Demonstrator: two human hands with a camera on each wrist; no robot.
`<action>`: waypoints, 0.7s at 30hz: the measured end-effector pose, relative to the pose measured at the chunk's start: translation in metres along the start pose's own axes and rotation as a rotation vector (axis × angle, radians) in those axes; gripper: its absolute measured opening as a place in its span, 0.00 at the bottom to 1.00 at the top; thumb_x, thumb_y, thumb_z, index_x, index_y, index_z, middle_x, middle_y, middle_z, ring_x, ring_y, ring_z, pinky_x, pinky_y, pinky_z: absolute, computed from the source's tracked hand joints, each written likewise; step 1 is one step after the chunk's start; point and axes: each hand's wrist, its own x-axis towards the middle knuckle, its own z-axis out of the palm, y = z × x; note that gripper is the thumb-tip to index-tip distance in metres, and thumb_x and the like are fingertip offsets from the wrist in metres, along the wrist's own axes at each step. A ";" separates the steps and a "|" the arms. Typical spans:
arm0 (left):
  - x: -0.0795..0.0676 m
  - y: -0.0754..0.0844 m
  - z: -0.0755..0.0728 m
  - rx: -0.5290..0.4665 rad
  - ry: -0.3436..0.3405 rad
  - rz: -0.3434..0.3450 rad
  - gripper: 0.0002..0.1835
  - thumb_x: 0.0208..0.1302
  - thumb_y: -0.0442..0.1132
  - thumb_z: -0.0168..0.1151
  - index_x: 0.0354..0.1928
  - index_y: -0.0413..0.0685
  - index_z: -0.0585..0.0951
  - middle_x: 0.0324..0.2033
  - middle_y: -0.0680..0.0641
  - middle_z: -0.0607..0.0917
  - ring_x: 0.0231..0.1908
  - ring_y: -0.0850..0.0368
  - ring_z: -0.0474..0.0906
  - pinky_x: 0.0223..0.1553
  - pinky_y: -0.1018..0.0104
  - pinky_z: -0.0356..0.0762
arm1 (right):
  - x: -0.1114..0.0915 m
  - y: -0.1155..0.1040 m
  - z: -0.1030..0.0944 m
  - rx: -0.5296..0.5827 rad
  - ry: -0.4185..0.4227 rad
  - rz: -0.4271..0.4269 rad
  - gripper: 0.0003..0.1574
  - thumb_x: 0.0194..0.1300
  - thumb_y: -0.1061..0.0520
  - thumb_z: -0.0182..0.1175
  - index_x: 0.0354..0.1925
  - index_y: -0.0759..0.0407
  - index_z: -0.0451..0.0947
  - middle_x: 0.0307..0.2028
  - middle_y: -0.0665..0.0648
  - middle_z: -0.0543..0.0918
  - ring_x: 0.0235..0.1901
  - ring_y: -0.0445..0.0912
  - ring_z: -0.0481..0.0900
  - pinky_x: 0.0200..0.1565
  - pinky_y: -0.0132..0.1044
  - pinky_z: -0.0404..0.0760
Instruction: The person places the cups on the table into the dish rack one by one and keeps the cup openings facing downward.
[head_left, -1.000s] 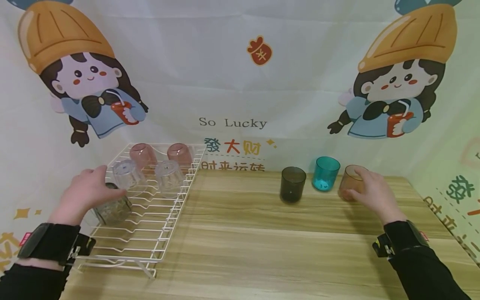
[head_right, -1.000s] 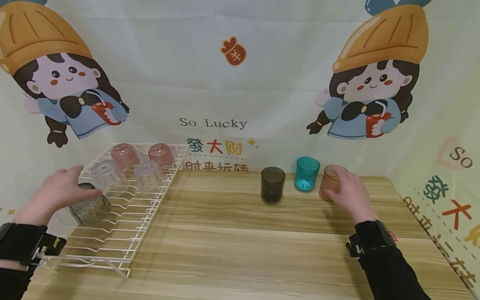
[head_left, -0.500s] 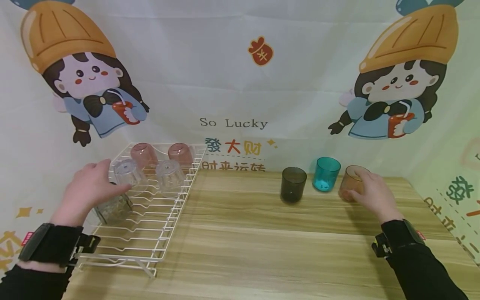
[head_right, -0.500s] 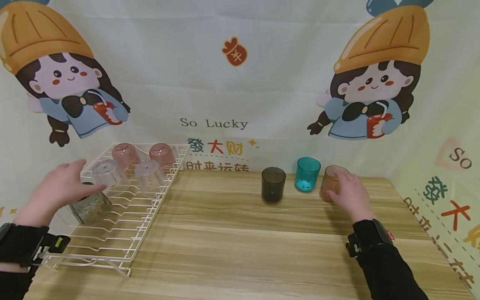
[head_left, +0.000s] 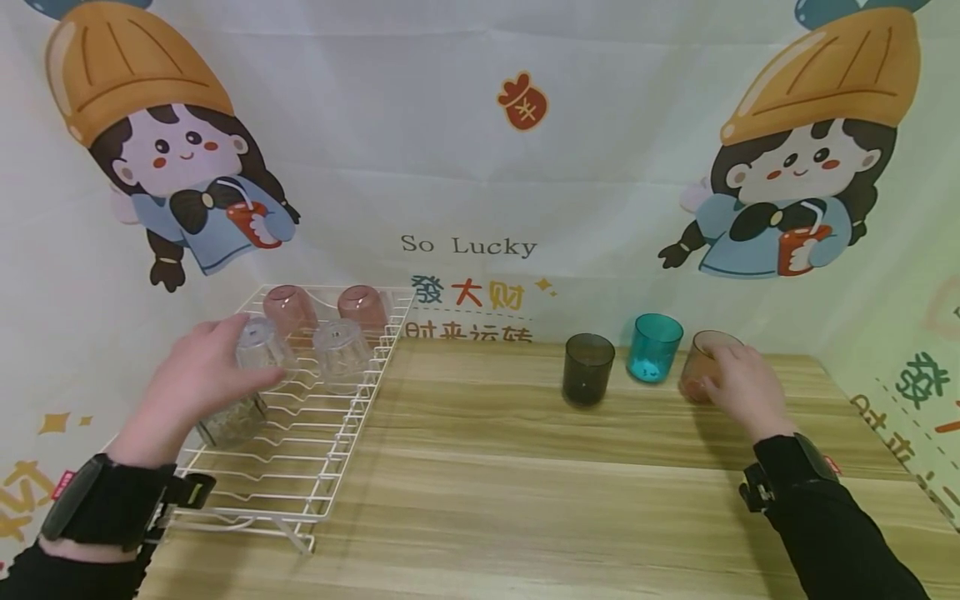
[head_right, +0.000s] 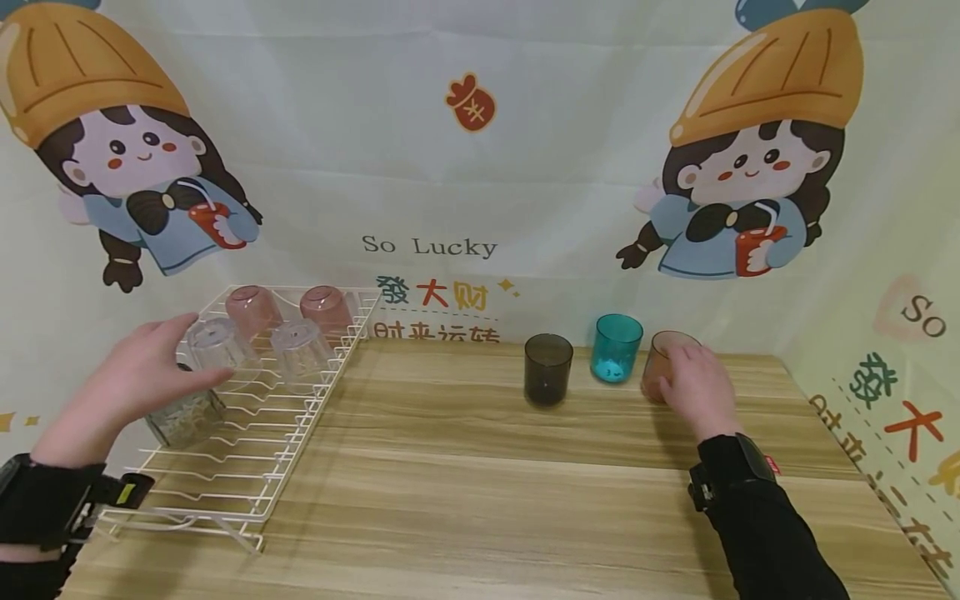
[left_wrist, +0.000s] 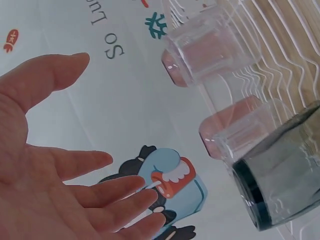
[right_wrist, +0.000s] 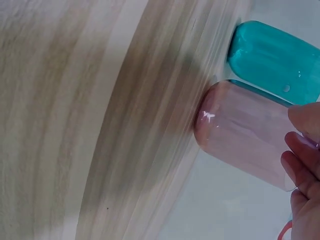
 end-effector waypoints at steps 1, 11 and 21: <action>0.000 0.002 0.000 -0.003 0.000 0.006 0.48 0.51 0.57 0.68 0.63 0.29 0.62 0.53 0.24 0.70 0.52 0.28 0.65 0.48 0.30 0.67 | 0.000 0.000 0.000 -0.001 0.004 -0.001 0.31 0.51 0.66 0.65 0.54 0.72 0.71 0.54 0.71 0.74 0.53 0.67 0.70 0.56 0.60 0.67; -0.005 0.029 -0.005 -0.040 0.009 0.121 0.48 0.50 0.52 0.70 0.67 0.34 0.60 0.58 0.25 0.70 0.56 0.27 0.64 0.53 0.31 0.65 | 0.000 0.001 0.006 -0.031 0.070 -0.004 0.21 0.50 0.70 0.61 0.47 0.68 0.75 0.46 0.68 0.78 0.44 0.65 0.75 0.48 0.57 0.74; -0.009 0.047 -0.003 -0.061 0.005 0.177 0.43 0.52 0.52 0.69 0.66 0.40 0.63 0.57 0.31 0.73 0.55 0.31 0.68 0.51 0.34 0.69 | -0.002 0.001 0.002 -0.014 0.080 -0.006 0.13 0.47 0.71 0.63 0.35 0.64 0.74 0.32 0.64 0.78 0.32 0.60 0.75 0.34 0.53 0.74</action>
